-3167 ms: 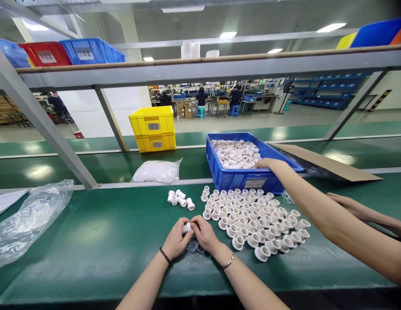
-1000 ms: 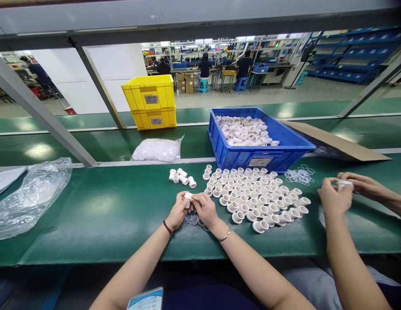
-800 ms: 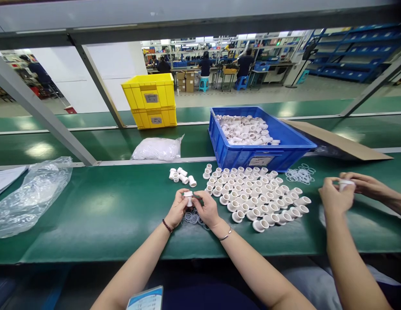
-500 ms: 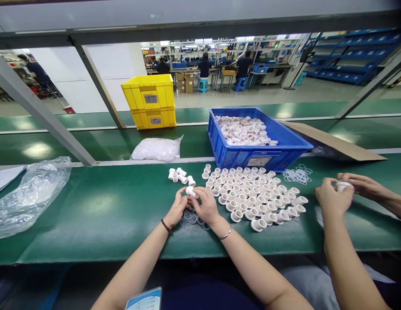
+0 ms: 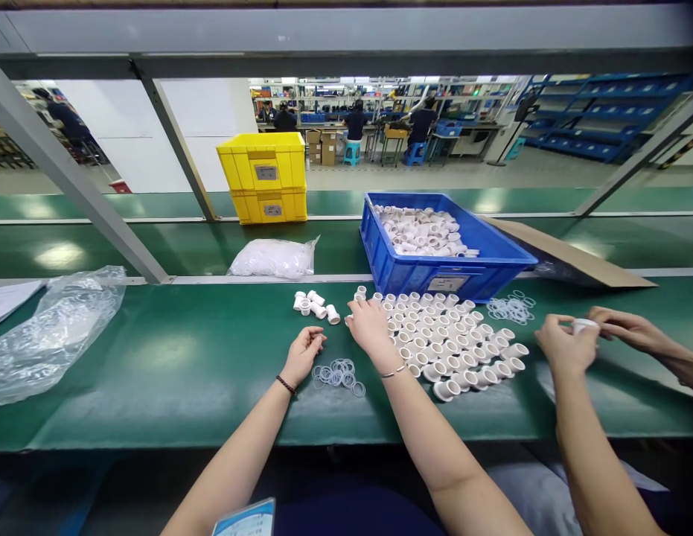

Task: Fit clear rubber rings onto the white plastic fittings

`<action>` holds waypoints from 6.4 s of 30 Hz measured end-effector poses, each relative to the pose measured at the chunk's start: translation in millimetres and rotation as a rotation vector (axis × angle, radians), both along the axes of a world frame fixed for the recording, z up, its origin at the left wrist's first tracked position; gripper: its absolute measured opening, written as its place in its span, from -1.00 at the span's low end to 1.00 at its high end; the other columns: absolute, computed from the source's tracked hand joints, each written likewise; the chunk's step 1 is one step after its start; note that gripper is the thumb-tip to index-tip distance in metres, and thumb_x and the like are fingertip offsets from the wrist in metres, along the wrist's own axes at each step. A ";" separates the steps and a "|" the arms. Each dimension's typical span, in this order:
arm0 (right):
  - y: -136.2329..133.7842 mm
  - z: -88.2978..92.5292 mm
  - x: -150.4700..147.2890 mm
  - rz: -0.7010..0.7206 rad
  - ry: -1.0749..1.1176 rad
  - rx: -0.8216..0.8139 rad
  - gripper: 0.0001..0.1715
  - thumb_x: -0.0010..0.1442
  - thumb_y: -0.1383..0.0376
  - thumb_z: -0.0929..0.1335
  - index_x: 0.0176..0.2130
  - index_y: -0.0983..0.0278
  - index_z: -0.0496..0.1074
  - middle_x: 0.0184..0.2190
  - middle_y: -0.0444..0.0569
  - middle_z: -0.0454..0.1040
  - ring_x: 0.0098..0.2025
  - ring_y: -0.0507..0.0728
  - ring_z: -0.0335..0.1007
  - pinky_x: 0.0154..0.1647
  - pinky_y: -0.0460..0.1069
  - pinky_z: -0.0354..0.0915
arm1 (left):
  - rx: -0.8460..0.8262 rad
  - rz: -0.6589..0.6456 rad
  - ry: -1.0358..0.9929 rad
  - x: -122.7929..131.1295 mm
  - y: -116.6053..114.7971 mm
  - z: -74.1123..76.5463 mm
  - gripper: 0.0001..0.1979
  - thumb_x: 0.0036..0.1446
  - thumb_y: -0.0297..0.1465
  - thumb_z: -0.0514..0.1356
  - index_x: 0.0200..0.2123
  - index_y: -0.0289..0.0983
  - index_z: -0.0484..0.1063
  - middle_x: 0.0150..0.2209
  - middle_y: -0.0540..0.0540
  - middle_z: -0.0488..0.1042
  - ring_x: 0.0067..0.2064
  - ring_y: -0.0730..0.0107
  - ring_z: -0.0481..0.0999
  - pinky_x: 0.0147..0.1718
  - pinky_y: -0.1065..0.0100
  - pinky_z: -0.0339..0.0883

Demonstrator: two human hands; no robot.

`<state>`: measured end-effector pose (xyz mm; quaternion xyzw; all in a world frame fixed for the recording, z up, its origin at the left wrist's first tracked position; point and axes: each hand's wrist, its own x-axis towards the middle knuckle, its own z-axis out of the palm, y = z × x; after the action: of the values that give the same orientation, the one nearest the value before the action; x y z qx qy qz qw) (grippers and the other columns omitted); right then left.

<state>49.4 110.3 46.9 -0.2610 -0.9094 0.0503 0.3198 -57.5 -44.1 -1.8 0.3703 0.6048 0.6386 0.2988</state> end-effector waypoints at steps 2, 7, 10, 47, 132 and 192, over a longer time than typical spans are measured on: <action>-8.1 2.7 0.8 0.060 0.076 -0.058 -0.78 0.16 0.34 0.31 -0.15 0.26 0.40 -0.16 0.15 0.39 -0.07 0.31 0.23 -0.04 0.21 0.17 | -0.026 0.008 0.045 -0.1 0.6 -2.2 -0.71 0.14 -0.25 0.10 -0.14 -0.31 0.33 -0.23 -0.14 0.44 -0.30 0.43 0.41 -0.31 0.38 0.29; -42.0 -12.5 -2.9 0.339 0.108 -0.354 -0.48 0.26 0.29 0.19 0.20 0.32 0.11 0.18 0.17 0.14 0.23 0.24 0.03 0.19 0.18 0.09 | -0.031 0.054 0.225 -0.4 1.2 -5.3 -0.77 0.15 -0.27 0.10 -0.21 -0.30 0.37 -0.24 -0.12 0.43 -0.23 0.35 0.42 -0.22 0.31 0.31; -52.3 -34.2 -8.1 0.363 0.089 -0.525 -0.33 0.29 0.22 0.16 0.30 0.31 -0.14 0.30 0.18 -0.14 0.33 0.23 -0.29 0.28 0.22 -0.07 | -0.047 0.079 0.302 -0.4 0.3 -5.5 -0.79 0.17 -0.28 0.08 -0.23 -0.29 0.38 -0.27 -0.10 0.42 -0.26 0.37 0.41 -0.24 0.32 0.30; -31.2 -43.4 -7.7 0.286 -0.004 -0.424 -0.41 0.16 0.34 0.27 0.18 0.28 0.17 0.28 0.09 -0.02 0.30 0.34 -0.14 0.25 0.24 -0.01 | -0.101 0.267 0.522 7.2 15.4 -24.1 -0.60 0.08 -0.24 0.05 -0.04 -0.30 0.29 -0.05 -0.22 0.29 -0.37 0.38 0.41 -0.36 0.26 0.43; -29.5 -46.2 11.8 0.424 0.384 -0.713 -0.76 0.28 0.16 0.21 -0.30 0.28 0.30 -0.43 -0.11 0.36 -0.41 0.02 0.28 -0.39 -0.08 0.21 | -0.121 -0.228 0.203 2.5 17.4 21.6 -0.63 0.11 -0.18 0.15 -0.14 -0.31 0.18 -0.30 -0.03 0.31 -0.30 0.44 0.29 -0.31 0.41 0.19; -36.8 -38.8 4.4 0.569 0.566 -1.521 -0.63 0.13 -0.01 0.34 -0.30 0.25 0.31 -0.45 -0.16 0.29 -0.47 -0.01 0.16 -0.46 -0.10 0.15 | -0.005 -0.135 0.338 13.2 12.0 19.5 -0.70 0.24 -0.23 0.00 -0.06 -0.29 0.15 -0.19 -0.10 0.29 -0.22 0.37 0.34 -0.19 0.32 0.26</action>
<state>53.7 73.6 8.1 -0.1439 -0.5453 0.7877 0.2480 -44.3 -32.1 17.6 0.5115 0.6218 0.5442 0.2358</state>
